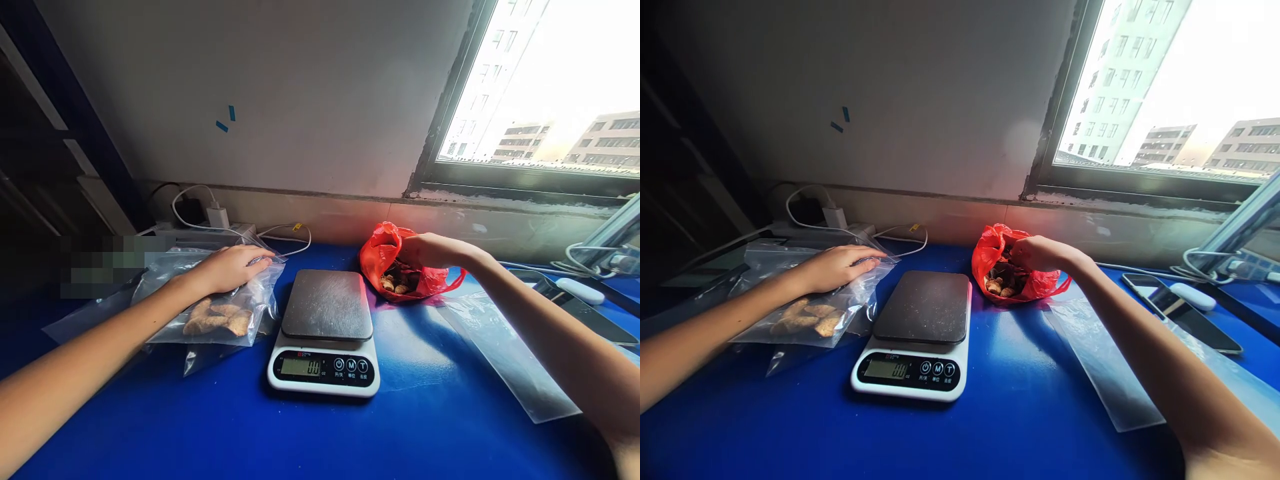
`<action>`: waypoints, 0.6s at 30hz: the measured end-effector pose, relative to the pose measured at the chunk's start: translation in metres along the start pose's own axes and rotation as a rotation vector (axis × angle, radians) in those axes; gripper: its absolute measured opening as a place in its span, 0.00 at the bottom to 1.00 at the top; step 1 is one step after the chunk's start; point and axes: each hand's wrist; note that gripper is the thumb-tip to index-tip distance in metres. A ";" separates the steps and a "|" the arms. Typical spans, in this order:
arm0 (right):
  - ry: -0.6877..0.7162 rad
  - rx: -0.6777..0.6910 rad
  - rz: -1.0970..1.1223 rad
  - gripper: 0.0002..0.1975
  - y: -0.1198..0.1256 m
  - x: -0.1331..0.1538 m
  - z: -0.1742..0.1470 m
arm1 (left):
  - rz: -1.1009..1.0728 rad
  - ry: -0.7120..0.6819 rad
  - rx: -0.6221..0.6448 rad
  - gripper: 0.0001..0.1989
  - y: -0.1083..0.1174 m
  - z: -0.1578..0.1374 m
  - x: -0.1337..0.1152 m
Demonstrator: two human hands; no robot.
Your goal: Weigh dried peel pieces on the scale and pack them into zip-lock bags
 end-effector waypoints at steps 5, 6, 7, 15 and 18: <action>-0.095 0.272 0.124 0.05 0.021 0.039 -0.009 | 0.001 0.000 0.002 0.27 -0.001 0.001 0.002; -0.107 0.319 0.164 0.07 0.024 0.050 -0.012 | 0.002 -0.004 0.004 0.27 -0.001 0.001 0.003; -0.107 0.341 0.187 0.08 0.026 0.062 -0.015 | 0.003 -0.007 0.005 0.27 -0.001 0.001 0.003; 0.323 0.303 0.097 0.09 0.000 0.139 -0.046 | 0.011 -0.011 0.023 0.27 0.001 0.001 -0.002; 0.444 0.103 0.023 0.05 -0.029 0.147 -0.048 | 0.011 0.000 0.026 0.27 0.002 0.000 -0.004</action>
Point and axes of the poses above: each hand's wrist, its own z-axis towards the middle knuckle, its own y-axis out of the back of the hand, x = y × z, and after that the axes turned 11 degrees about z, right-handed
